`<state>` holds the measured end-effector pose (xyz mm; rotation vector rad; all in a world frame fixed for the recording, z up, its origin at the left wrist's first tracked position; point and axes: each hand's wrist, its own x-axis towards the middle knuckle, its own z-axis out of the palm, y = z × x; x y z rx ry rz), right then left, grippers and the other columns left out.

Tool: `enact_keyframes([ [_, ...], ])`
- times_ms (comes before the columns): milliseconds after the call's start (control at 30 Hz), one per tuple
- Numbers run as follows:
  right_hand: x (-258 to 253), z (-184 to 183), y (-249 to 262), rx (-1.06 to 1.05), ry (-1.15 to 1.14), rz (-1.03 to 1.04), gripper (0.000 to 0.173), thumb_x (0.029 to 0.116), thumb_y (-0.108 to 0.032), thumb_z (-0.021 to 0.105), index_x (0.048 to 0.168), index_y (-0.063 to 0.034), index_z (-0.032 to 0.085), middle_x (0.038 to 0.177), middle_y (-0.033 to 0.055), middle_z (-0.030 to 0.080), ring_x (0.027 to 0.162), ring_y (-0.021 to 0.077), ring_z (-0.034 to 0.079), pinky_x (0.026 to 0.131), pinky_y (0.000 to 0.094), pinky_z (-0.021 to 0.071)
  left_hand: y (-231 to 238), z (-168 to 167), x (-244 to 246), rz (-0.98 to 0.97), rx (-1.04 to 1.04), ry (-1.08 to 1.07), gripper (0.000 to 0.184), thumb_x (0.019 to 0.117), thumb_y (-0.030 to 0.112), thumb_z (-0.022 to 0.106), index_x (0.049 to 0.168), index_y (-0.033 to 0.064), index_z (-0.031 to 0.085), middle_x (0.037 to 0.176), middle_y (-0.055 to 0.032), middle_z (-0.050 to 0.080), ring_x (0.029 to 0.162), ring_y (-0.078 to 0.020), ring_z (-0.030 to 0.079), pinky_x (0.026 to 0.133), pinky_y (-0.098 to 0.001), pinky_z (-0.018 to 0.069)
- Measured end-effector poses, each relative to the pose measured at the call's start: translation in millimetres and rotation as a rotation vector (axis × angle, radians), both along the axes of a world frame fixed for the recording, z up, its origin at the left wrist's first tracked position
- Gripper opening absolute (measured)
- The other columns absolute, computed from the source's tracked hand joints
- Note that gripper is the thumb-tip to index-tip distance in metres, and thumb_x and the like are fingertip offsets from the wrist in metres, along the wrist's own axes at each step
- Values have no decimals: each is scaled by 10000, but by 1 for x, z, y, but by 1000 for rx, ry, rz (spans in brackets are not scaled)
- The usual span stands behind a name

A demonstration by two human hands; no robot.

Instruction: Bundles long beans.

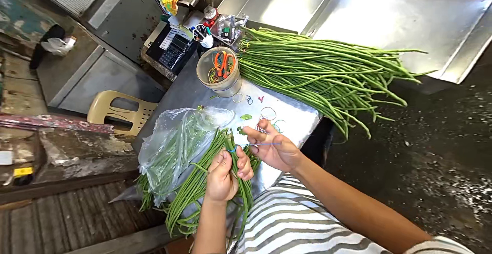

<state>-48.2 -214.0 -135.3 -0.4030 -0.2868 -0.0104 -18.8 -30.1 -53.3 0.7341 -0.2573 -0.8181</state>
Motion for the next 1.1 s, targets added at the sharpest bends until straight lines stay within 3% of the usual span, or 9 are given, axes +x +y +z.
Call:
enact_keyframes([
  [133,26,30,-19,-489,-252,-59,597,851,-330,779,1291,-170,408,1313,158,666,1178,246,643,964,377,497,-4,14,0,-35,695,-553,369,1121,239,343,1056,28,638,727,21,556,579,-60,505,534,-224,460],
  [233,31,70,-27,-1042,-475,-243,586,812,-394,815,1198,-58,528,982,10,735,1004,140,688,964,385,546,-8,20,1,9,1017,-692,305,1068,167,375,994,67,653,711,43,586,565,-58,529,521,-238,473],
  [333,22,87,-27,-1172,-588,-305,234,873,-313,745,966,-114,665,827,-45,689,878,89,607,906,389,420,-7,19,3,186,772,-387,316,1095,155,315,1022,27,594,679,5,550,532,-76,522,497,-229,479],
  [500,12,44,-28,-326,-268,-58,140,917,-226,771,985,-195,653,929,-30,683,839,79,677,751,247,585,-1,18,-2,109,-108,92,326,1065,374,509,1130,80,633,843,-21,622,706,-143,628,659,-313,548],
  [633,16,58,-14,-294,-121,-93,340,944,-340,731,1220,-213,579,1205,77,731,1120,164,678,1006,334,502,-10,30,-12,139,107,-315,357,1084,375,468,1181,62,609,879,-19,620,742,-105,605,680,-274,527],
  [767,26,94,-21,-724,-324,-266,610,855,-359,825,1270,-72,482,1084,103,728,1081,217,679,995,412,539,-8,49,-15,298,901,-1053,355,1105,262,420,1142,7,665,875,-5,653,744,-38,612,670,-204,548],
  [867,21,112,-30,-1029,-446,-360,582,819,-328,801,1256,-66,520,986,-11,716,1040,141,656,998,416,507,-9,58,-20,326,1176,-1239,299,1069,246,442,1055,56,673,862,23,616,735,0,576,658,-170,515],
  [1000,10,114,-38,-1002,-448,-512,310,831,-130,684,1115,-76,570,1104,51,609,1104,175,590,951,370,543,-4,59,-18,236,795,-952,635,1095,493,352,1475,-9,433,995,-47,614,738,-70,561,629,-226,514],
  [1100,7,102,-41,-999,-343,-553,288,825,-113,669,1076,-113,527,1091,42,544,1063,159,569,877,329,552,-1,50,-17,260,377,-585,601,1020,634,402,1374,167,532,818,-13,581,613,-82,520,535,-229,462],
])
